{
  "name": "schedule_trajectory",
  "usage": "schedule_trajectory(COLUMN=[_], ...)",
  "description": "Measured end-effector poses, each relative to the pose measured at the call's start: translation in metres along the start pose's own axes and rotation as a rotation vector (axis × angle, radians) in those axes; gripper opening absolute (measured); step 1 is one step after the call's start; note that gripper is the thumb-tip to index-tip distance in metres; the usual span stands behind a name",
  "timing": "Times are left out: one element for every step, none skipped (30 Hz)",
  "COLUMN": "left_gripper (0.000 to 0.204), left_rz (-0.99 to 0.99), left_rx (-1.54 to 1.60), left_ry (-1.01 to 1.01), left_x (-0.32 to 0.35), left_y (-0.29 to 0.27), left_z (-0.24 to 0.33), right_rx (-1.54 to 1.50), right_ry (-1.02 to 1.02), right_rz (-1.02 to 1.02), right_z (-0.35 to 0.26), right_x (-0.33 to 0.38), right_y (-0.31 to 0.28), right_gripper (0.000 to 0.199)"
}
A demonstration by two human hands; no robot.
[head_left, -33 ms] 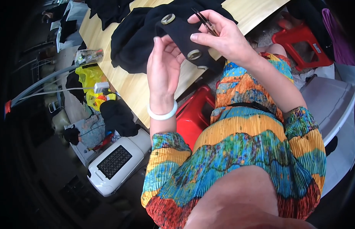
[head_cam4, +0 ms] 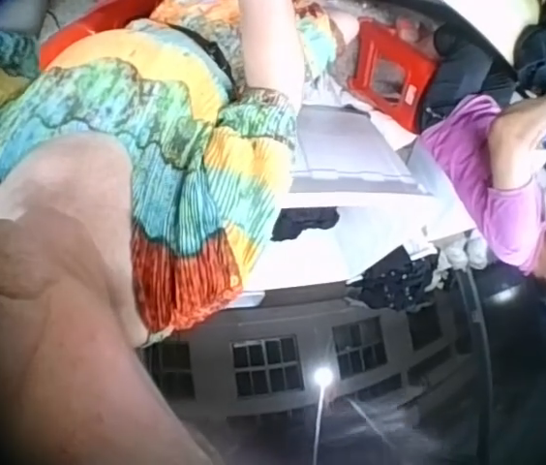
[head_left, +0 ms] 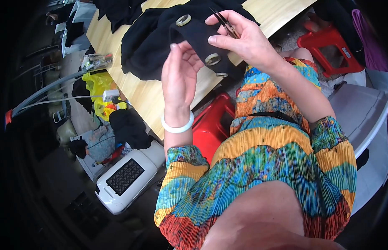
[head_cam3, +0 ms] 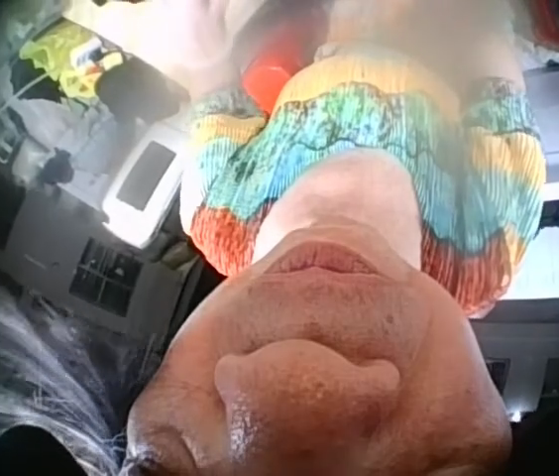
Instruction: Inspecting black garments and using thread nippers to trim excess threads around eyelets and seams.
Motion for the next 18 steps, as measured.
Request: schedule_trajectory(left_gripper=[0.028, 0.028, 0.024, 0.021, 0.015, 0.015, 0.012, 0.011, 0.011, 0.009, 0.007, 0.007, 0.006, 0.007, 0.008, 0.008, 0.011, 0.011], left_rz=[0.021, 0.026, 0.025, 0.022, 0.045, 0.048, 0.034, 0.02, 0.017, -0.022, -0.06, -0.028, 0.008, 0.011, 0.015, 0.024, 0.013, 0.016], left_rx=[-0.047, -0.05, -0.097, -0.141, -0.131, -0.131, -0.168, -0.206, -0.206, -0.083, 0.04, 0.101, 0.161, 0.221, 0.257, 0.292, 0.343, 0.343], left_ry=[0.01, 0.012, 0.011, 0.007, -0.014, -0.015, -0.01, -0.005, -0.008, -0.064, -0.12, -0.15, -0.178, -0.174, -0.166, -0.155, -0.155, -0.151], left_x=[0.007, 0.011, 0.015, 0.016, 0.016, 0.018, 0.017, 0.017, 0.016, 0.014, 0.013, 0.012, 0.013, 0.014, 0.014, 0.015, 0.016, 0.017], left_y=[0.002, 0.002, 0.001, -0.001, -0.002, -0.003, -0.004, -0.004, -0.005, -0.006, -0.006, -0.004, -0.001, -0.001, 0.003, 0.004, 0.003, 0.002], left_z=[0.0, 0.001, 0.002, 0.001, 0.0, 0.0, 0.0, 0.0, 0.001, 0.001, 0.0, 0.001, 0.002, 0.002, 0.004, 0.007, 0.008, 0.009], right_rx=[0.013, 0.027, 0.066, 0.065, 0.073, 0.081, 0.082, 0.096, 0.109, 0.11, 0.089, 0.069, 0.057, 0.045, 0.029, 0.016, 0.004, 0.013], right_ry=[0.002, 0.004, 0.004, 0.007, 0.021, 0.035, 0.035, 0.045, 0.056, 0.057, 0.056, 0.056, 0.035, 0.013, -0.019, -0.024, -0.029, 0.164], right_rz=[-0.004, -0.008, -0.016, -0.018, -0.034, -0.05, -0.045, -0.053, -0.061, -0.057, -0.074, -0.09, -0.04, 0.01, 0.051, 0.067, 0.083, 0.054], right_z=[0.002, 0.003, 0.002, 0.001, 0.0, 0.0, 0.0, 0.0, 0.001, 0.001, 0.003, 0.004, 0.004, 0.005, 0.007, 0.007, 0.006, 0.004], right_x=[-0.001, -0.002, -0.003, -0.004, -0.004, -0.005, -0.006, -0.007, -0.008, -0.008, -0.009, -0.009, -0.009, -0.009, -0.008, -0.006, -0.005, -0.004], right_y=[0.0, 0.0, 0.0, 0.001, 0.002, 0.004, 0.004, 0.004, 0.005, 0.004, 0.004, 0.004, 0.004, 0.004, 0.002, -0.001, -0.004, -0.008], right_gripper=[0.03, 0.031, 0.031, 0.031, 0.031, 0.03, 0.03, 0.03, 0.03, 0.03, 0.03, 0.029, 0.029, 0.03, 0.031, 0.031, 0.032, 0.028])
Point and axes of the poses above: each hand's wrist, its own x-axis away from the middle knuckle, its own y-axis out of the palm, z = x × y, the point moved 1 cm from there along -x, towards the middle knuckle, and after that the axes turned 3 degrees about x, right-handed, at the moved point
